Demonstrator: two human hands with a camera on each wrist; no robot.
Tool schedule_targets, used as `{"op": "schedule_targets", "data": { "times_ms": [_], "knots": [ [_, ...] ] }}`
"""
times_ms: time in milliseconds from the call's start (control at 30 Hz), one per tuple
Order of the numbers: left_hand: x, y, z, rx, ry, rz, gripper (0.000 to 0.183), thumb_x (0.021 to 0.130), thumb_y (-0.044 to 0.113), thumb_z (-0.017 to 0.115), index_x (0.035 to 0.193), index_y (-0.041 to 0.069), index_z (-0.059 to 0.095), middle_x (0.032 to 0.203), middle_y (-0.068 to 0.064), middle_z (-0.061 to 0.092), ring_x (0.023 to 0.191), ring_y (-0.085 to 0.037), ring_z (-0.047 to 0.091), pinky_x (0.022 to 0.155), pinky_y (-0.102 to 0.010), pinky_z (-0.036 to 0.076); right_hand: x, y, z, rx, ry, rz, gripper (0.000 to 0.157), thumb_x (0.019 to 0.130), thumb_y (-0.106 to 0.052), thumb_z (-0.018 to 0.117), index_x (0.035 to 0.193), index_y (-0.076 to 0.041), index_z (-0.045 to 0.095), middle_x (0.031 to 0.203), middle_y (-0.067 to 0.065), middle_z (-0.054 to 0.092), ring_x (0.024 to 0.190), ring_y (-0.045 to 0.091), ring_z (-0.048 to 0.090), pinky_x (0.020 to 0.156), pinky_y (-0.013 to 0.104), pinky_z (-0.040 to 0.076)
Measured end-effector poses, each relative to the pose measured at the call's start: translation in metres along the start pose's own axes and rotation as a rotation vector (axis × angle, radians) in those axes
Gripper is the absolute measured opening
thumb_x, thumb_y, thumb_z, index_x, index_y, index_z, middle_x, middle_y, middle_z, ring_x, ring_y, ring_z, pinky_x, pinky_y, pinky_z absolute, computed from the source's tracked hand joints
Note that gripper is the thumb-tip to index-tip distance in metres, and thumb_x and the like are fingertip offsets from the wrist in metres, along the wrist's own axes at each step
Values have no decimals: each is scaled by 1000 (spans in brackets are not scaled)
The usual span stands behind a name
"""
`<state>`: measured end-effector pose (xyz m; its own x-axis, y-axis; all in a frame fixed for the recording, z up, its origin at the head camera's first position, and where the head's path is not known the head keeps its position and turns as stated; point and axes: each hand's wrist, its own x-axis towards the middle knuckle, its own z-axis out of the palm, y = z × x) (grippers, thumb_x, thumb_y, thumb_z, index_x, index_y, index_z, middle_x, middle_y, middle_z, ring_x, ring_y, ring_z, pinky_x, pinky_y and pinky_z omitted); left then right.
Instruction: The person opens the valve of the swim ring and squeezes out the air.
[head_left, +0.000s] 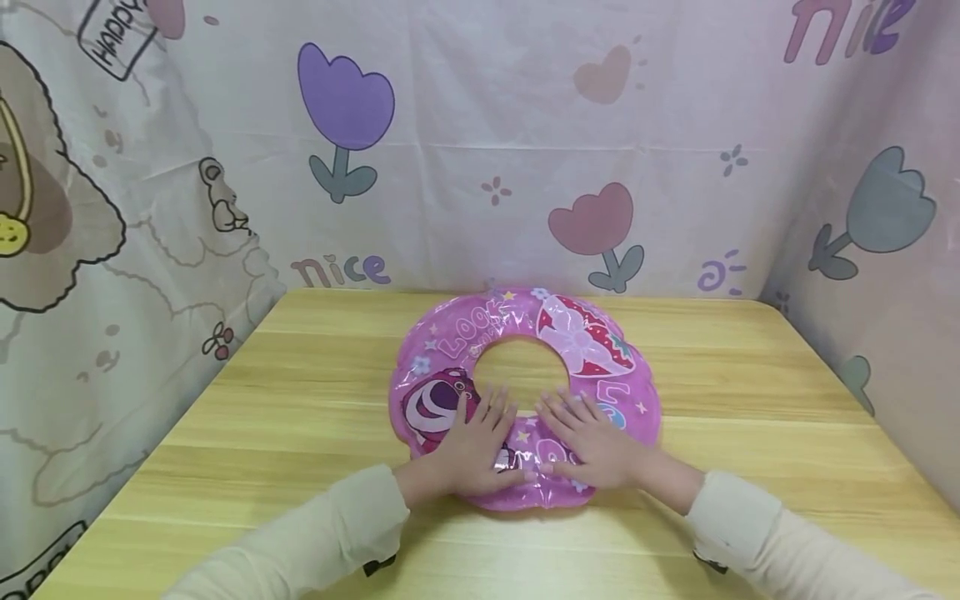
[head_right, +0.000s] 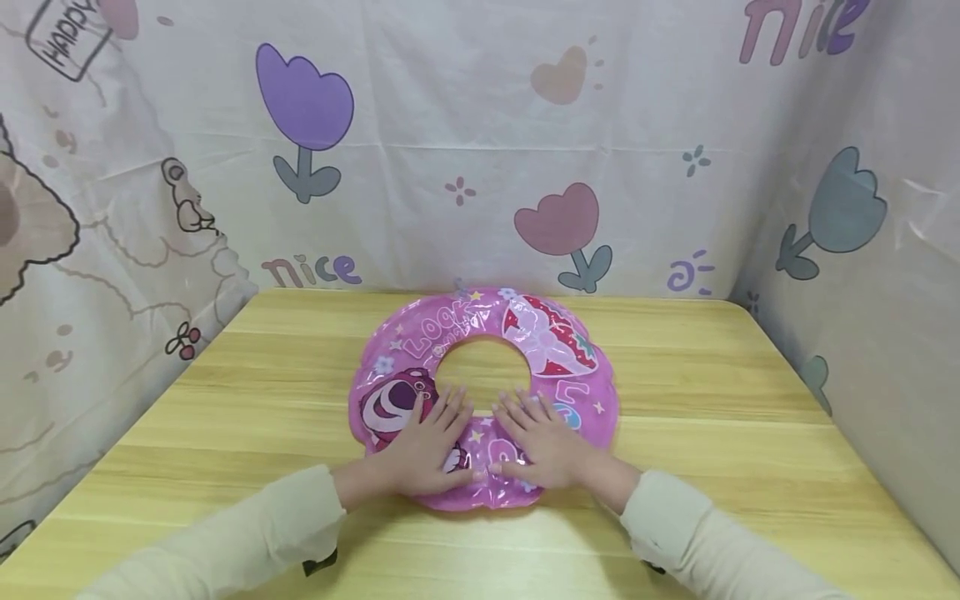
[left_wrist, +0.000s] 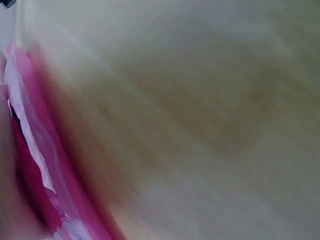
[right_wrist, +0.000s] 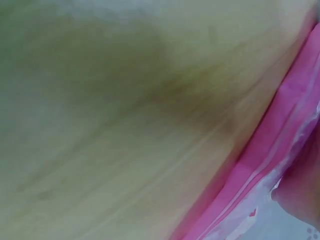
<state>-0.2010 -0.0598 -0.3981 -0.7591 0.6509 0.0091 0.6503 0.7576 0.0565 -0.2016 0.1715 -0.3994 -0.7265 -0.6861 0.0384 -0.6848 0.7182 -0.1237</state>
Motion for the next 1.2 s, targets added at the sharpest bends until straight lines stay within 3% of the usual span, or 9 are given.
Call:
{"op": "schedule_targets", "data": {
  "times_ms": [133,300,567,900,1033,1200],
  "knots": [
    [-2,2,6,-9,-28,-27,95,83,69,42,147,3,19,155,-21,8,143,-38,8,110,-65,10,-1,-2,5,-1,-19,3,79,91,-56,43,146,-3,24,154,19,17,142,41,11,114,56,11],
    [-1,4,12,53,-57,-34,99,81,74,39,149,5,16,155,-20,7,143,-38,7,110,-66,10,-3,-2,11,20,-29,18,79,90,-57,43,146,-4,24,154,17,16,142,39,10,114,56,9],
    [-1,5,17,132,-47,-34,103,78,80,34,148,6,20,155,-19,9,143,-37,10,110,-66,9,-4,-3,16,-21,-17,-6,79,91,-57,42,145,-2,26,153,18,20,142,38,15,114,56,10],
    [0,4,20,188,-10,-7,103,78,80,33,147,4,22,156,-17,13,144,-31,12,112,-60,12,-3,-2,20,-89,1,-29,78,91,-57,42,144,-2,29,152,18,23,141,36,19,113,57,13],
    [-1,3,20,244,-5,28,103,79,80,31,147,3,22,155,-16,14,144,-30,13,115,-54,13,-4,-1,21,-90,8,-42,78,91,-57,41,145,-3,27,153,17,21,142,36,18,113,57,12],
    [-6,-3,20,253,18,79,101,79,79,31,147,5,22,155,-16,14,144,-31,15,115,-54,14,-11,7,24,-77,17,-103,77,91,-58,40,147,-7,23,155,12,19,142,32,18,114,54,11]
  ]
}}
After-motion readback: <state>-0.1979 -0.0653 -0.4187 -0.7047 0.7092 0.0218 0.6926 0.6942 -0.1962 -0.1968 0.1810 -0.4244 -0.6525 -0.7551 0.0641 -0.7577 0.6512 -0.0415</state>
